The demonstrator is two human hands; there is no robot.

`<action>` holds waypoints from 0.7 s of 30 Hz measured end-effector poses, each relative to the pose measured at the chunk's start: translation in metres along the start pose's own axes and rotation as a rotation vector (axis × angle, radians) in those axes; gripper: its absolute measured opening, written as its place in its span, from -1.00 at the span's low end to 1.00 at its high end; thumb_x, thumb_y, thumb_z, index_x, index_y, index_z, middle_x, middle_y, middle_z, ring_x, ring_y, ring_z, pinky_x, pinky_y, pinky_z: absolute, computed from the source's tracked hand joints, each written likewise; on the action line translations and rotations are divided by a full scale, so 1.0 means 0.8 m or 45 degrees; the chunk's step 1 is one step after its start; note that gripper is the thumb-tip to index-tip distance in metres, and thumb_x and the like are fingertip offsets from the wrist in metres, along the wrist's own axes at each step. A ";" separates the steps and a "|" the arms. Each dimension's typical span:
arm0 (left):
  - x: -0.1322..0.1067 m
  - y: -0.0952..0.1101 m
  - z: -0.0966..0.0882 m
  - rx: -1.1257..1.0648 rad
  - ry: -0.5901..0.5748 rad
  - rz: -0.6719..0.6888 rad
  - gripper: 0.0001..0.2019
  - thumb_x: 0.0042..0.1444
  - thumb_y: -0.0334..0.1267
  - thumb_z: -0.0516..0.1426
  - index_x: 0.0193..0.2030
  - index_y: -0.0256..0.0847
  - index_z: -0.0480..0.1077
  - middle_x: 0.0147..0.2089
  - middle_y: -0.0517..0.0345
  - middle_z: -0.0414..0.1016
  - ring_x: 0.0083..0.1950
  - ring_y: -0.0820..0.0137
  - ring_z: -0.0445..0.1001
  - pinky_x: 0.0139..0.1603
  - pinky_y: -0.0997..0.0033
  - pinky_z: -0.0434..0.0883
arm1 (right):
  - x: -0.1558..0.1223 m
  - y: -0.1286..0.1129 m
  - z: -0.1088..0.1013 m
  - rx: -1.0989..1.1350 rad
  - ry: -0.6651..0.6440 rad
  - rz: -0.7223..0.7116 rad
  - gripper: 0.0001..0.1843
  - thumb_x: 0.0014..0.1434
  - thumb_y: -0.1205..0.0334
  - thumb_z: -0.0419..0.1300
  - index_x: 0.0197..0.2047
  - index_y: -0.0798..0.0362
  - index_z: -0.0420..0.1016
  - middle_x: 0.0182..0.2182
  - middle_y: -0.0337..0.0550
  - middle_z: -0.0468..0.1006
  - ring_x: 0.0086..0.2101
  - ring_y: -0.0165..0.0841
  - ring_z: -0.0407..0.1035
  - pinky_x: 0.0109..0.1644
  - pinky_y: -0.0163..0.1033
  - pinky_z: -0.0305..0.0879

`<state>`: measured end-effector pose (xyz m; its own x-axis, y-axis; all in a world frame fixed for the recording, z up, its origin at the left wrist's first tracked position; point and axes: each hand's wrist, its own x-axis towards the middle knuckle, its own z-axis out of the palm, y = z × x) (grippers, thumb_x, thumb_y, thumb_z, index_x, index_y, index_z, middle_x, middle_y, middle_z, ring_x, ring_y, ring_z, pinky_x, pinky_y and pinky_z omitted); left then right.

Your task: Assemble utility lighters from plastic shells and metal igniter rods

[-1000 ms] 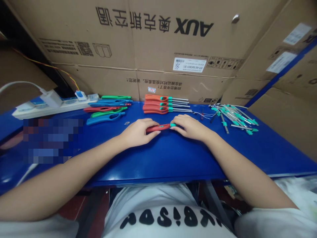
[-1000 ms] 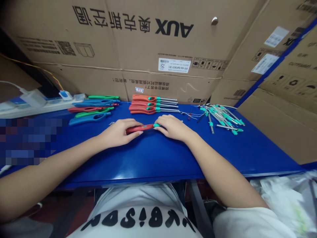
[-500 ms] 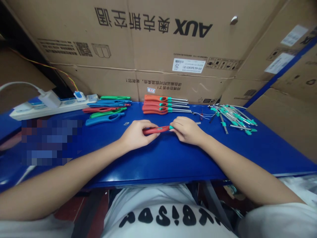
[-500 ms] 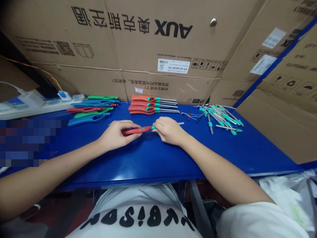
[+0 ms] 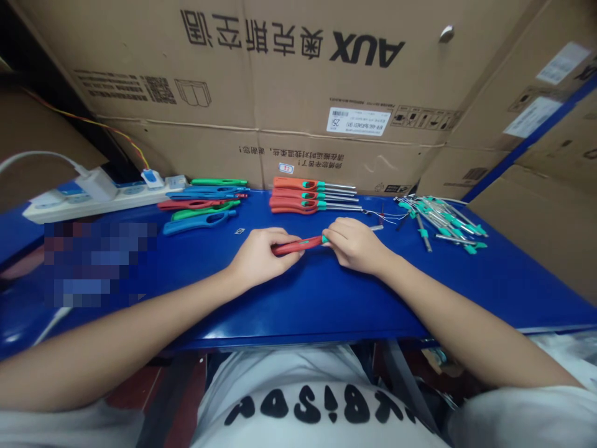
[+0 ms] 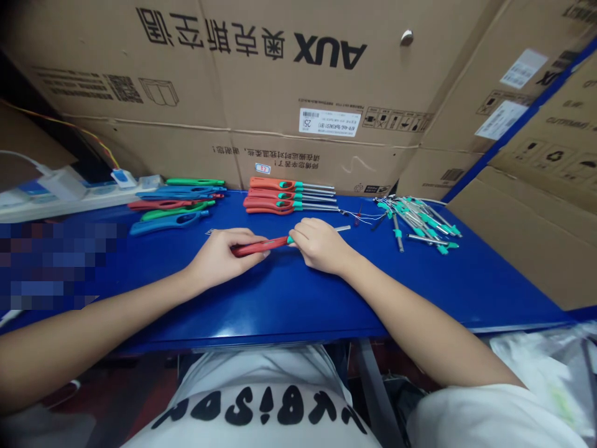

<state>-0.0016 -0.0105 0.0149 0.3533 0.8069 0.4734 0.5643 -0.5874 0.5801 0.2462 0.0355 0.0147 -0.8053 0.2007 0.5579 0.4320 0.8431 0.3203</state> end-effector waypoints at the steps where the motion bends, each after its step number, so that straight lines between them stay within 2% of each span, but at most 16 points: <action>1: -0.002 0.000 0.001 0.038 0.014 0.035 -0.81 0.14 -0.24 0.25 -0.14 -0.18 0.66 -0.29 0.17 0.64 -0.34 0.42 0.57 -0.26 0.45 0.43 | 0.000 -0.001 0.000 0.010 0.004 -0.001 -0.74 0.40 0.36 0.00 -0.18 0.20 0.51 -0.40 0.05 0.52 -0.36 -0.21 0.28 -0.26 -0.12 0.28; 5: -0.011 0.000 0.004 0.212 0.069 0.159 -0.73 0.15 -0.26 0.22 -0.04 -0.21 0.64 -0.19 0.11 0.64 -0.26 0.36 0.60 -0.21 0.42 0.47 | -0.002 -0.003 0.000 0.084 -0.005 0.031 -0.76 0.38 0.37 0.00 -0.20 0.17 0.50 -0.42 0.03 0.52 -0.37 -0.21 0.27 -0.26 -0.13 0.29; 10: -0.016 0.001 0.005 0.402 0.048 0.193 -0.71 0.17 -0.24 0.18 -0.01 -0.17 0.63 -0.12 0.10 0.65 -0.25 0.31 0.62 -0.23 0.38 0.48 | -0.006 -0.002 0.006 0.175 -0.060 0.068 -0.76 0.39 0.34 0.00 -0.20 0.15 0.49 -0.41 0.01 0.52 -0.37 -0.22 0.28 -0.23 -0.14 0.31; 13: -0.007 -0.003 0.001 0.444 -0.020 0.169 -0.72 0.18 -0.22 0.18 -0.01 -0.13 0.62 -0.11 0.11 0.64 -0.21 0.30 0.61 -0.22 0.38 0.47 | -0.005 0.003 0.008 0.303 -0.144 0.143 -0.78 0.39 0.30 0.03 -0.17 0.14 0.49 -0.36 0.02 0.55 -0.33 -0.21 0.34 -0.18 -0.14 0.33; 16: 0.006 -0.009 -0.005 0.435 -0.143 0.148 -0.72 0.21 -0.18 0.18 0.01 -0.14 0.59 -0.08 0.09 0.63 -0.12 0.25 0.61 -0.18 0.37 0.47 | 0.000 0.009 0.003 0.433 -0.343 0.319 -0.82 0.39 0.24 0.09 -0.15 0.11 0.49 -0.28 0.02 0.58 -0.26 -0.21 0.41 -0.16 -0.16 0.32; 19: 0.015 -0.012 -0.008 0.426 -0.328 0.165 -0.65 0.27 -0.12 0.14 0.13 -0.14 0.52 -0.03 0.05 0.58 -0.04 0.23 0.57 -0.10 0.34 0.47 | 0.002 0.015 -0.007 0.457 -0.527 0.437 -0.86 0.35 0.21 0.17 -0.17 0.09 0.50 -0.24 0.00 0.57 -0.22 -0.20 0.41 -0.13 -0.15 0.31; 21: 0.015 -0.013 -0.008 0.447 -0.392 0.178 -0.61 0.28 -0.11 0.14 0.20 -0.16 0.46 0.03 0.00 0.55 0.03 0.19 0.54 -0.02 0.30 0.47 | -0.001 0.022 -0.012 0.492 -0.584 0.482 -0.88 0.31 0.22 0.21 -0.19 0.09 0.50 -0.24 -0.03 0.56 -0.22 -0.22 0.40 -0.12 -0.15 0.30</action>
<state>-0.0077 0.0053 0.0185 0.6180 0.7338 0.2820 0.6946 -0.6777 0.2413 0.2584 0.0454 0.0271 -0.7548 0.6331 0.1716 0.6094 0.7736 -0.1737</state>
